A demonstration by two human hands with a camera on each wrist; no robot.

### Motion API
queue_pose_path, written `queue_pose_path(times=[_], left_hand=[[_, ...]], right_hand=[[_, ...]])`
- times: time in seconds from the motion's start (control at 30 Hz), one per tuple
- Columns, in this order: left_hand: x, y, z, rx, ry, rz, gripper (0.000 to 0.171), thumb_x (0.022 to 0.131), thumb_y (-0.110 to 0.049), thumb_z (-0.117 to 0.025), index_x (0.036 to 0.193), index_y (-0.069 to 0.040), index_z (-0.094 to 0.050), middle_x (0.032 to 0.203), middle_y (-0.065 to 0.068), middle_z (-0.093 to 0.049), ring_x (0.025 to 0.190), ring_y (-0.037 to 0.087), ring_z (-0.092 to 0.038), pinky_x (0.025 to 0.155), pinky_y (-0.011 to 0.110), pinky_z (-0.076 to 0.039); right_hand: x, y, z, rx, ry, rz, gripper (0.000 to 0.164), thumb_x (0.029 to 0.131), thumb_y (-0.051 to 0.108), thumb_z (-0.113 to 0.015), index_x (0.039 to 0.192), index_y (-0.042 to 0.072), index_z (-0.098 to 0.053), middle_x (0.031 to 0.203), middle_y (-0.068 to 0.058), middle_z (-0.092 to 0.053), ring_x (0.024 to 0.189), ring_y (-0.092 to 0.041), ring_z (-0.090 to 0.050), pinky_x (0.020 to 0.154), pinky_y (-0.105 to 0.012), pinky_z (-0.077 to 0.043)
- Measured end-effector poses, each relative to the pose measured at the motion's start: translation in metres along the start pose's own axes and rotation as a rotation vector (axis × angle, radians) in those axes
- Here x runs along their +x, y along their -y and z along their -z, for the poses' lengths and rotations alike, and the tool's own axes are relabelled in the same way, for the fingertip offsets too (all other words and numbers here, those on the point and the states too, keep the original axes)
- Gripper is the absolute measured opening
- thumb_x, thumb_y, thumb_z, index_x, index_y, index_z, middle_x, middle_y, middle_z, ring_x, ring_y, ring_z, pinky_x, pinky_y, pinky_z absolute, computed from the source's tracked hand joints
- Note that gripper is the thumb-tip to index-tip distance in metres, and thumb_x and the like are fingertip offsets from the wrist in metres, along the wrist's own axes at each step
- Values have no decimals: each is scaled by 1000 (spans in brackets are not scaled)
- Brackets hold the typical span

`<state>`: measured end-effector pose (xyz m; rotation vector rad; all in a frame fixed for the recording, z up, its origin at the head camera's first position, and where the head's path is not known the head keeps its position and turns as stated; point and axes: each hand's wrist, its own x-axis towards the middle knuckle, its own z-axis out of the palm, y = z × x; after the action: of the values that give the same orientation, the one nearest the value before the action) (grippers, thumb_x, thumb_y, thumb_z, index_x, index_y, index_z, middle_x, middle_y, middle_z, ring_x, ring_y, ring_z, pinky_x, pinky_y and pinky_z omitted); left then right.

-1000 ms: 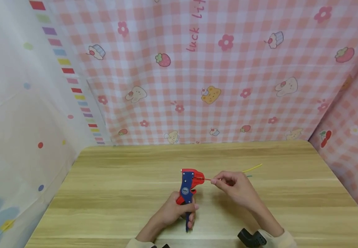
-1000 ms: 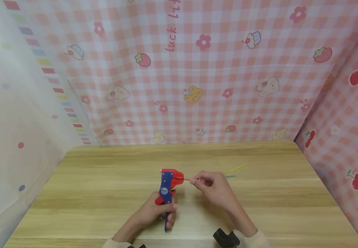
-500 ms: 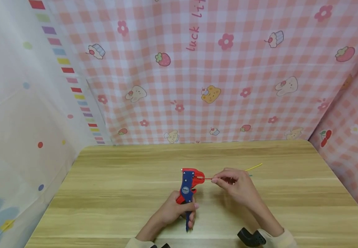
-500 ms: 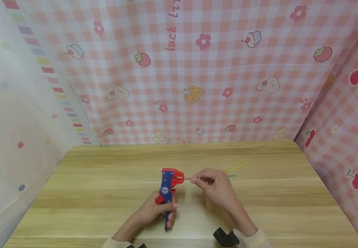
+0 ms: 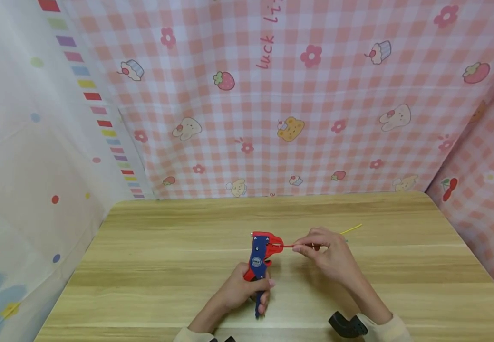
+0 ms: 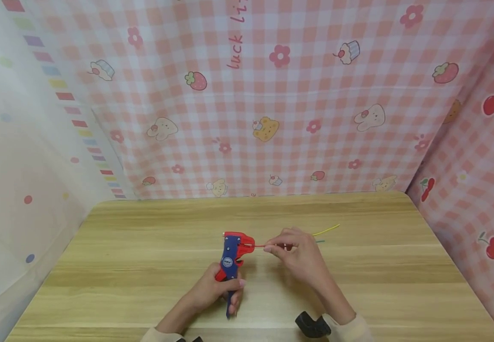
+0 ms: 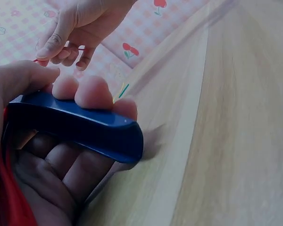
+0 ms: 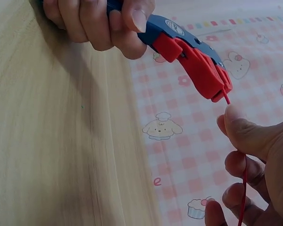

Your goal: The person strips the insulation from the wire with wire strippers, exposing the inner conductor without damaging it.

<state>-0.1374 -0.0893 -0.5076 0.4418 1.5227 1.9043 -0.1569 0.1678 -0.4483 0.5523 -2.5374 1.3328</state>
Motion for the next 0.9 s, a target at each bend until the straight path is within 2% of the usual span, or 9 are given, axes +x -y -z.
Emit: queue_pose_path(times=[0.1, 0.33, 0.47, 0.7, 0.8, 0.9], left_hand=[[0, 1, -3, 5, -30, -1, 11, 100, -11, -64, 95, -5, -55, 63, -3, -63, 52, 13, -63, 56, 28, -60], [3, 3, -10, 52, -260, -6, 32, 98, -15, -67, 71, -9, -50, 47, -6, -47, 33, 10, -48, 35, 25, -44], [4, 3, -11, 42, -267, -4, 34, 97, -17, -68, 71, -8, -49, 46, -5, -46, 33, 11, -48, 35, 26, -44], [3, 3, -11, 45, -241, -17, 34, 98, -17, -67, 71, -8, -49, 48, -5, -48, 34, 10, -50, 37, 26, -46], [3, 4, -10, 31, -235, -31, 29, 97, -18, -69, 76, -8, -51, 51, -3, -52, 37, 12, -53, 40, 27, -50], [4, 5, -8, 12, -221, -39, 21, 97, -17, -69, 87, -5, -55, 58, 0, -60, 45, 14, -61, 49, 29, -58]], right_hand=[[1, 0, 0, 9, 1, 8, 3, 85, 22, -83, 87, 23, -82, 73, 15, -63, 70, -7, -52, 62, -21, -45], [2, 0, 1, 4, 30, -5, 8, 86, 20, -83, 92, 25, -82, 74, 14, -62, 70, -7, -53, 60, -22, -45], [2, -1, 1, 0, 32, -25, 10, 87, 20, -82, 93, 28, -82, 74, 13, -62, 70, -7, -54, 61, -22, -46], [0, -5, 2, -13, 17, -3, 9, 86, 21, -83, 92, 28, -82, 74, 14, -63, 69, -7, -54, 60, -22, -46], [0, -7, 6, -13, 13, -30, 9, 88, 22, -81, 90, 31, -81, 75, 12, -66, 69, -7, -55, 60, -23, -47], [0, -8, 11, -11, 8, -75, 9, 90, 23, -80, 89, 32, -79, 79, 10, -70, 70, -7, -57, 62, -23, -48]])
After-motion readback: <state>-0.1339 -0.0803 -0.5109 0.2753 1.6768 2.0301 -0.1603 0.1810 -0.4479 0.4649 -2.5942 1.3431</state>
